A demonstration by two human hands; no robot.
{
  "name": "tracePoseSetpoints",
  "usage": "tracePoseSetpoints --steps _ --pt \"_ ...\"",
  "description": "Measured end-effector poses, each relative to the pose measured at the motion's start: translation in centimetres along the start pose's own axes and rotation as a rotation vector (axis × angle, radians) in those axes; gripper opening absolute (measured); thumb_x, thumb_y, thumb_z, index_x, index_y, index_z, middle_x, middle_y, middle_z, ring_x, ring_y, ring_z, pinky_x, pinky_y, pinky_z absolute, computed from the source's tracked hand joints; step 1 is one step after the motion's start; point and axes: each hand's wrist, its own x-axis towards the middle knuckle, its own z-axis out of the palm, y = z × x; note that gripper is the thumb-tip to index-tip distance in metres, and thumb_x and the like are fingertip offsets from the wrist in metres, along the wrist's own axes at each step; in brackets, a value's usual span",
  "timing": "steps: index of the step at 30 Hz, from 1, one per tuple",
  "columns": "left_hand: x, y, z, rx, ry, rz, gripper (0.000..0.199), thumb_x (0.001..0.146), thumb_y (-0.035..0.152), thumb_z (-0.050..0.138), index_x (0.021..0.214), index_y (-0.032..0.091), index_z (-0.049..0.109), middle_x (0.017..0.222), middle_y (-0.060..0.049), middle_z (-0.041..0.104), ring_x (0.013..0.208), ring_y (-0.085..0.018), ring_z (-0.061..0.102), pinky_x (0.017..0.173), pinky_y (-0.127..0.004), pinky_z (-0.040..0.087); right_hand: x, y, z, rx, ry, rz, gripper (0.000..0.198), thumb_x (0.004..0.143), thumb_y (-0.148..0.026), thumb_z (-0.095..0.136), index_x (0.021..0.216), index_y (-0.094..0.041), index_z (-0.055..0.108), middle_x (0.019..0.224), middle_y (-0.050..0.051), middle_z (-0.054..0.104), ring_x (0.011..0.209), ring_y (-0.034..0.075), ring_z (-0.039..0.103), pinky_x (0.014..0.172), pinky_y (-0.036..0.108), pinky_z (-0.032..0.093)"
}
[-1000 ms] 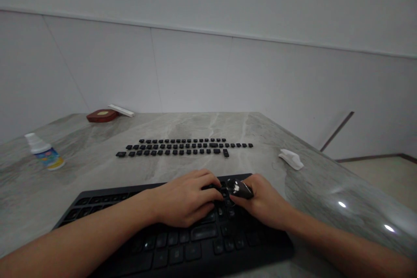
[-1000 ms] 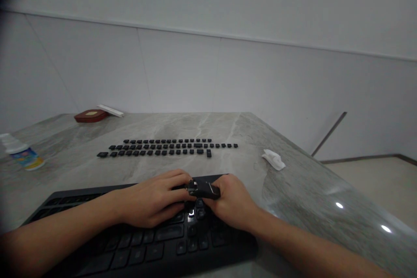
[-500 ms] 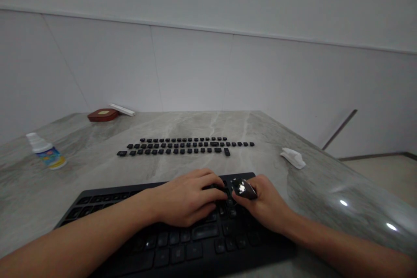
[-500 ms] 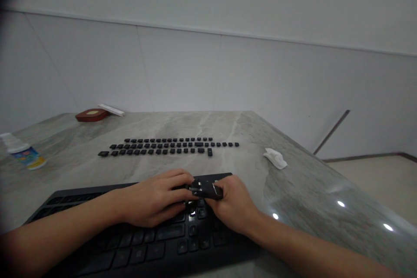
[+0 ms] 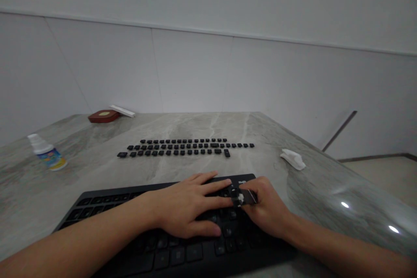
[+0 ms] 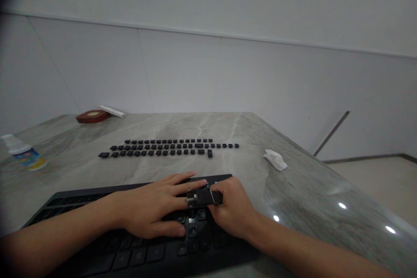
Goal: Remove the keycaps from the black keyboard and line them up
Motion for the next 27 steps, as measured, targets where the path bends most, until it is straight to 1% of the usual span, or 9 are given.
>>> tracePoseSetpoints --steps 3,6,9,16,18,19,22,24,27 --pt "0.07 0.08 -0.08 0.012 -0.021 -0.008 0.062 0.093 0.048 0.057 0.148 0.026 0.038 0.158 -0.014 0.025 0.144 -0.042 0.022 0.112 -0.065 0.027 -0.01 0.07 0.08 -0.016 -0.001 -0.002 0.023 0.067 -0.018 0.046 0.047 -0.018 0.035 0.046 -0.004 0.035 0.044 0.008 0.031 0.046 0.022 0.021" --pt "0.13 0.20 -0.18 0.008 -0.002 0.014 0.062 0.093 0.046 0.057 0.148 0.026 0.037 0.157 -0.014 0.027 0.143 -0.040 0.027 0.112 -0.064 0.028 -0.14 0.17 0.20 0.002 0.045 -0.048 0.026 0.071 -0.020 0.046 0.047 -0.018 0.034 0.045 -0.004 0.035 0.043 0.007 0.030 0.046 0.022 0.021" --pt "0.12 0.23 -0.21 0.012 0.007 0.018 0.061 0.093 0.047 0.057 0.147 0.024 0.040 0.156 -0.015 0.028 0.143 -0.041 0.028 0.112 -0.064 0.029 -0.21 0.21 0.24 0.005 0.044 -0.075 0.027 0.072 -0.021 0.046 0.047 -0.018 0.036 0.045 -0.004 0.036 0.042 0.007 0.030 0.046 0.023 0.021" --pt "0.18 0.15 -0.28 0.011 -0.025 -0.014 0.063 0.092 0.046 0.059 0.148 0.029 0.036 0.158 -0.011 0.026 0.144 -0.041 0.025 0.112 -0.064 0.028 0.03 -0.11 -0.16 0.092 0.016 -0.030 0.027 0.071 -0.020 0.045 0.048 -0.019 0.031 0.048 -0.005 0.029 0.045 0.008 0.027 0.045 0.022 0.022" --pt "0.26 0.25 -0.45 0.005 -0.028 -0.011 0.064 0.092 0.046 0.059 0.149 0.028 0.035 0.158 -0.011 0.026 0.144 -0.041 0.024 0.112 -0.064 0.028 -0.08 -0.01 -0.20 0.100 0.024 -0.028 0.030 0.073 -0.023 0.047 0.048 -0.020 0.030 0.047 -0.004 0.030 0.045 0.009 0.027 0.045 0.023 0.023" --pt "0.30 0.31 -0.55 -0.002 -0.028 -0.006 0.065 0.092 0.045 0.059 0.150 0.028 0.034 0.158 -0.012 0.027 0.144 -0.040 0.024 0.113 -0.064 0.028 -0.16 0.08 -0.21 0.115 0.054 -0.009 0.033 0.076 -0.027 0.047 0.048 -0.020 0.030 0.048 -0.003 0.031 0.046 0.009 0.028 0.045 0.024 0.024" --pt "0.36 0.47 -0.76 -0.015 -0.024 0.009 0.068 0.093 0.044 0.058 0.151 0.025 0.029 0.156 -0.014 0.029 0.145 -0.037 0.026 0.114 -0.061 0.029 -0.31 0.41 -0.21 0.177 0.153 0.099 0.041 0.083 -0.040 0.046 0.050 -0.021 0.031 0.049 -0.003 0.031 0.048 0.011 0.030 0.046 0.025 0.027" --pt "0.35 0.50 -0.76 -0.007 -0.029 0.009 0.066 0.094 0.044 0.057 0.151 0.024 0.031 0.156 -0.014 0.030 0.145 -0.035 0.025 0.115 -0.059 0.027 -0.28 0.52 -0.21 0.196 0.131 0.130 0.042 0.084 -0.040 0.047 0.050 -0.021 0.032 0.050 -0.004 0.030 0.048 0.010 0.029 0.045 0.024 0.026" --pt "0.30 0.44 -0.61 -0.001 -0.035 0.003 0.060 0.095 0.043 0.056 0.148 0.025 0.035 0.157 -0.012 0.029 0.145 -0.034 0.026 0.117 -0.059 0.024 -0.21 0.43 -0.23 0.166 0.042 0.047 0.040 0.084 -0.033 0.049 0.050 -0.019 0.033 0.049 -0.005 0.029 0.046 0.008 0.026 0.044 0.023 0.024"
